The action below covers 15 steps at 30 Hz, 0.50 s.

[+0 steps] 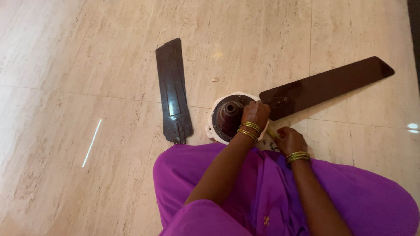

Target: The person attaches two fan blades to the motor housing using a screwdriver. They tighten the screws on each blade to secure them in place.

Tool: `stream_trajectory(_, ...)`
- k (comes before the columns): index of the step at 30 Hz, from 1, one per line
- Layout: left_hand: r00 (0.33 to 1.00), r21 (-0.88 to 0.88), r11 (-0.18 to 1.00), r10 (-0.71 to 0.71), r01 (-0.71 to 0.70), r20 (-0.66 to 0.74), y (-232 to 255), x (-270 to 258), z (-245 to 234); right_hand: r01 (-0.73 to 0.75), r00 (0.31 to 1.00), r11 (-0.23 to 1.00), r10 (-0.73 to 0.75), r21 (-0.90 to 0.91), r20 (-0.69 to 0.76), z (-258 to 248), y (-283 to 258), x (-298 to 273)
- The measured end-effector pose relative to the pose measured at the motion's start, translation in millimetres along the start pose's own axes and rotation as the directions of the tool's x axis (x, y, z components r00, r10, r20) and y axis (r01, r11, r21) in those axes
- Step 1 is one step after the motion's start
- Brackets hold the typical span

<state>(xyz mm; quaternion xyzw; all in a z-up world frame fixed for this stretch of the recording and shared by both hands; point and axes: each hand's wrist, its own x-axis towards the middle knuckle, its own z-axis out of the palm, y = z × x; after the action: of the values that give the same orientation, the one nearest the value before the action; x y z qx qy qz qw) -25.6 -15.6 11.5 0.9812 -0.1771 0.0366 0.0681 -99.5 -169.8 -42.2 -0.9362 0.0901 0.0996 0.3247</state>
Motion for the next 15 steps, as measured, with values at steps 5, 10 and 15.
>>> stream_trajectory(5, 1.000, -0.004, 1.000, -0.005, 0.005, -0.006, -0.1, 2.6, 2.0, 0.020, 0.999, 0.978, -0.013, -0.208, 0.036, 0.7, -19.0, -7.9)
stream_trajectory(10, 0.999, -0.029, 0.999, -0.021, 0.023, 0.037, -2.5, 4.2, -0.7, 0.048, 0.999, 0.979, -0.046, -0.197, 0.019, 3.9, -20.3, -11.0)
stream_trajectory(15, 0.998, -0.073, 0.996, -0.048, 0.050, 0.031, -1.6, 2.1, -9.4, 0.063, 0.998, 0.974, -0.057, -0.217, 0.034, 3.1, -21.2, -11.5)
